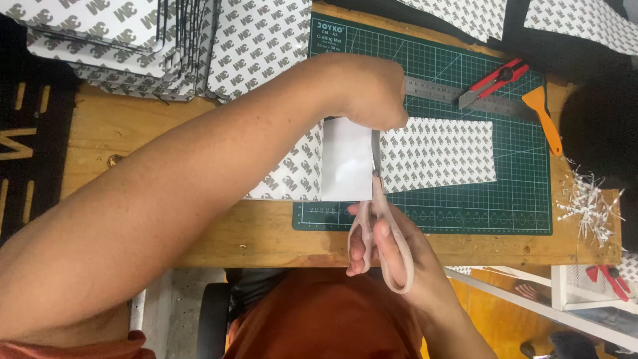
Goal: The person cuts a piece of patterned adhesive tape with scissors, then uses a ruler and utility knife to cut a piece of black fabric on a cutting mat. They peel the backing from the tape and attach it to the fabric, folding the edges over to secure it.
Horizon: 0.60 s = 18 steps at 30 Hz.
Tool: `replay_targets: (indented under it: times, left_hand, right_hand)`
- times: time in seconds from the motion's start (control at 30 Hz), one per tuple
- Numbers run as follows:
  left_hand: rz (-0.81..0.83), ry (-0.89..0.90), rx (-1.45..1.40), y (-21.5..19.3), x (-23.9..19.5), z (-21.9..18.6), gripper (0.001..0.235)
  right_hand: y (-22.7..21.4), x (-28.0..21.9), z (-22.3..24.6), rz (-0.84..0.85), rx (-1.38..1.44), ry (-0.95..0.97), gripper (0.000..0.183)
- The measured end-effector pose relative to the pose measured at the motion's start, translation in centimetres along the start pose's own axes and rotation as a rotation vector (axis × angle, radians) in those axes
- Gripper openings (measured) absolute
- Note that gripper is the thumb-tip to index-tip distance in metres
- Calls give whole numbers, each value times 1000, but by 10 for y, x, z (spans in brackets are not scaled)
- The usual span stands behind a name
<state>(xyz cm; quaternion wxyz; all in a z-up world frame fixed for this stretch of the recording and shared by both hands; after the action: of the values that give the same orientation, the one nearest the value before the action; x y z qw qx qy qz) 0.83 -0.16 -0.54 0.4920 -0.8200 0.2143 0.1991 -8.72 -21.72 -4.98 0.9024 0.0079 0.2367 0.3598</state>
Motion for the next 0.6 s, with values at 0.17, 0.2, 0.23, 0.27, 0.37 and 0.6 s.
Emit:
replay_targets:
  times: [0.17,0.2,0.23,0.27,0.37,0.6]
  left_hand:
    - [12,-2,-4,-1,-3,-1,25]
    - [13,-3,-11,-1,-3,-1,28]
    - [15,-3,-11,-1,-2,-1,28]
    - [14,-1,-7,0,-1,-1,28]
    - [16,0,-2,-1,0,-2,27]
    - [7,8,-23,1,0,0,31]
  right_hand:
    - [-3,1,-4,14,21,-3,64]
    - [-1,0,-2,2,-8,-1,66]
    - [-2,0,-3,2,-7,0,66]
    - [-2,0,-5,1,17,-1,66]
    - [-2,0,-5,-10,37,5,66]
    - [0,-1,-7,-25,54,-3,64]
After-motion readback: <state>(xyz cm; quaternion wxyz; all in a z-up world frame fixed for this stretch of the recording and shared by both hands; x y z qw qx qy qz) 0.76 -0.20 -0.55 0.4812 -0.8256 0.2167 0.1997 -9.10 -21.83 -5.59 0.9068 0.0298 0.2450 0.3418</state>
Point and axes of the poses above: each hand's wrist, its own x-axis towards the middle knuckle, its own y-axis out of the palm, z = x × y, the point moved 1 cm from there along x, towards the middle knuckle, and after that the axes turned 9 degrees about x, right-handed, at the moved point
